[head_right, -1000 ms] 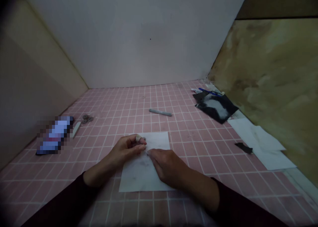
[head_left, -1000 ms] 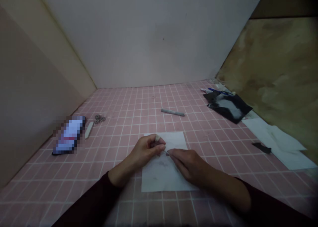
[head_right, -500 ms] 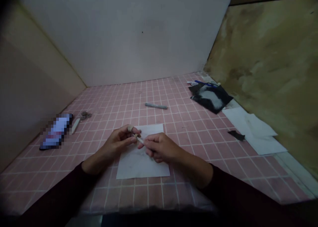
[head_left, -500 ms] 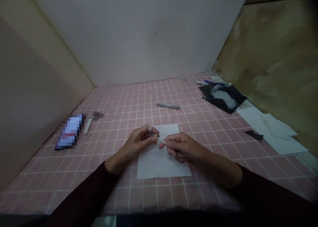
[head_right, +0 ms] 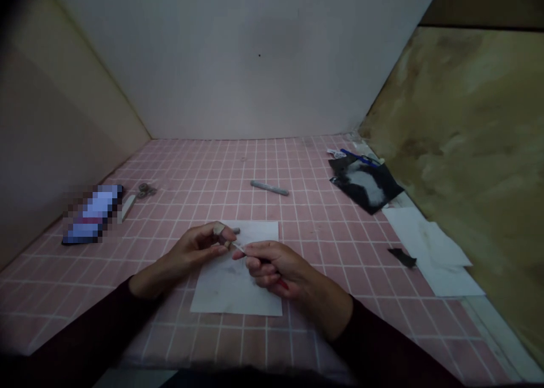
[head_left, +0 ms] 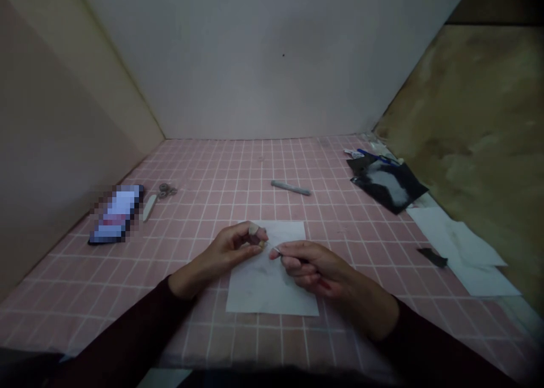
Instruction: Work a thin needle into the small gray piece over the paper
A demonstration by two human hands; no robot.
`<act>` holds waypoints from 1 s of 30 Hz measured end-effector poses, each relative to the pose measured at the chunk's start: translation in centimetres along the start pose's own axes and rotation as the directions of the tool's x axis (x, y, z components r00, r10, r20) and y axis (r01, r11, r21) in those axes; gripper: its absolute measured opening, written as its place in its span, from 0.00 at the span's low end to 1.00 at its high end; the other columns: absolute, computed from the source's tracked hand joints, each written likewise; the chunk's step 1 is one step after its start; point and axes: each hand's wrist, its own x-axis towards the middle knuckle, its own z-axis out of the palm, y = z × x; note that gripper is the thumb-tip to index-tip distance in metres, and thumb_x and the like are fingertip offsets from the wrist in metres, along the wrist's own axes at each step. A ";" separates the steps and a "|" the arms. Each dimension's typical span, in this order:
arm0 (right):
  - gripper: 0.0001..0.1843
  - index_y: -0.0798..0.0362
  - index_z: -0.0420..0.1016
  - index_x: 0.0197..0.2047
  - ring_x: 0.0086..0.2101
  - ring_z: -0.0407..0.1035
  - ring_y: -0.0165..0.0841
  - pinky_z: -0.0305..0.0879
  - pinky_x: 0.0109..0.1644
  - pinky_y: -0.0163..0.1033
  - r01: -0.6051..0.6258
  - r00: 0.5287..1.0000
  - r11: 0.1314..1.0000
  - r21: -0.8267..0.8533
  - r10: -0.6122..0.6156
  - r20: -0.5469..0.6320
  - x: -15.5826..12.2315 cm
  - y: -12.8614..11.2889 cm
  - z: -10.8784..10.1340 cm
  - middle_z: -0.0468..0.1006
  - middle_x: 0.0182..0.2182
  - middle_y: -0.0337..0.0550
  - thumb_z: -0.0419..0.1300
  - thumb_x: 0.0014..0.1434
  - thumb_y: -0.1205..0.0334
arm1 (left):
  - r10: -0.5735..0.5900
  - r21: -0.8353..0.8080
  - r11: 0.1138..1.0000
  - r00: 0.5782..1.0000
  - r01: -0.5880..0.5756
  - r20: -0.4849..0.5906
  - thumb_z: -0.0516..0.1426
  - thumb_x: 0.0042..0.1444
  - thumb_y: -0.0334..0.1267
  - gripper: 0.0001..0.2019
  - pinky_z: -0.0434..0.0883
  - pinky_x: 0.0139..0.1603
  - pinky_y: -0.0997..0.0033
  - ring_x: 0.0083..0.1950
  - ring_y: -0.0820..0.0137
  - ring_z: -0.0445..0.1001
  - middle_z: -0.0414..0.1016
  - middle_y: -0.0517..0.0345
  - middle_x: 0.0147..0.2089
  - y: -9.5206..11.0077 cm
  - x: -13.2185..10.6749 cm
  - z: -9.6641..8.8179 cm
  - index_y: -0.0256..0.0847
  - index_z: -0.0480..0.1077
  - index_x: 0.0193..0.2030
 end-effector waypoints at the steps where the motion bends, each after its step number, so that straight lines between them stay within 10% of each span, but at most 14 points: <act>1: 0.07 0.59 0.75 0.38 0.16 0.35 0.18 0.33 0.16 0.25 -0.001 1.000 1.000 0.007 0.001 0.007 0.1 0.0 -0.1 0.59 0.20 0.28 0.58 0.60 0.64 | -0.001 0.001 1.000 1.000 0.001 -0.001 0.63 0.58 0.36 0.09 0.66 0.48 0.68 0.45 0.69 0.71 0.73 0.54 0.43 0.2 0.0 0.0 0.37 0.75 0.44; 6: 0.14 0.57 0.76 0.42 0.15 0.43 0.20 0.42 0.17 0.28 0.150 0.987 0.884 -0.442 -0.162 0.011 0.1 1.0 -0.2 0.61 0.19 0.29 0.56 0.65 0.55 | -0.081 -0.135 0.988 0.997 0.082 0.012 0.64 0.56 0.37 0.09 0.67 0.44 0.71 0.42 0.71 0.71 0.73 0.56 0.40 0.8 0.0 0.3 0.38 0.74 0.42; 10: 0.13 0.55 0.74 0.35 0.26 0.63 0.29 0.61 0.34 0.37 0.346 0.837 0.233 -0.909 -0.515 0.187 -0.2 2.2 0.2 0.71 0.25 0.41 0.51 0.67 0.61 | -0.155 -0.189 0.968 0.986 0.163 0.054 0.66 0.53 0.39 0.12 0.65 0.38 0.74 0.35 0.74 0.69 0.72 0.59 0.35 0.1 0.3 0.5 0.37 0.73 0.40; 12: 0.13 0.55 0.73 0.37 0.31 0.67 0.33 0.63 0.39 0.41 0.332 0.808 0.082 -0.940 -0.538 0.239 -0.3 2.5 0.5 0.75 0.31 0.46 0.49 0.66 0.63 | -0.203 -0.166 0.963 0.977 0.211 0.061 0.67 0.52 0.41 0.13 0.62 0.33 0.75 0.31 0.76 0.66 0.69 0.62 0.31 -0.3 0.4 0.5 0.36 0.73 0.39; 15: 0.16 0.54 0.69 0.29 0.24 0.62 0.29 0.60 0.32 0.37 0.294 0.851 0.250 -0.923 -0.507 0.134 -0.3 2.3 0.6 0.68 0.23 0.40 0.50 0.68 0.58 | -0.220 -0.169 0.959 0.973 0.228 0.065 0.67 0.52 0.44 0.15 0.63 0.35 0.73 0.31 0.75 0.68 0.70 0.60 0.31 -0.5 0.5 0.4 0.36 0.72 0.40; 18: 0.17 0.54 0.72 0.33 0.15 0.47 0.22 0.45 0.19 0.30 0.147 0.967 0.760 -0.634 -0.245 -0.070 -0.1 1.5 0.3 0.61 0.18 0.31 0.55 0.64 0.49 | -0.154 -0.151 0.974 0.983 0.168 0.100 0.65 0.54 0.45 0.15 0.63 0.36 0.72 0.34 0.73 0.69 0.71 0.58 0.34 -0.2 0.5 0.2 0.37 0.72 0.42; 20: 0.15 0.55 0.75 0.39 0.15 0.38 0.19 0.36 0.17 0.28 0.040 0.991 0.934 -0.355 -0.083 -0.108 0.0 1.1 0.0 0.58 0.18 0.28 0.60 0.61 0.50 | -0.104 -0.069 0.992 0.991 0.110 0.088 0.64 0.56 0.43 0.13 0.64 0.38 0.72 0.35 0.73 0.69 0.71 0.58 0.34 -0.1 0.5 0.1 0.37 0.73 0.43; 25: 0.13 0.57 0.77 0.39 0.17 0.35 0.18 0.33 0.16 0.27 0.024 0.994 0.990 -0.140 -0.038 -0.098 0.2 1.0 -0.4 0.58 0.19 0.27 0.65 0.57 0.55 | -0.058 -0.072 0.995 0.995 0.064 0.079 0.64 0.57 0.42 0.12 0.65 0.39 0.72 0.37 0.73 0.69 0.71 0.57 0.37 0.4 0.3 0.2 0.37 0.73 0.43; 30: 0.18 0.54 0.74 0.38 0.16 0.49 0.22 0.46 0.19 0.30 0.229 0.956 0.731 -0.643 -0.294 0.007 0.3 2.0 -0.2 0.63 0.18 0.31 0.58 0.63 0.47 | -0.120 -0.243 0.962 0.992 0.125 0.035 0.67 0.51 0.43 0.16 0.63 0.36 0.73 0.34 0.75 0.69 0.71 0.59 0.35 0.2 0.5 0.6 0.37 0.72 0.40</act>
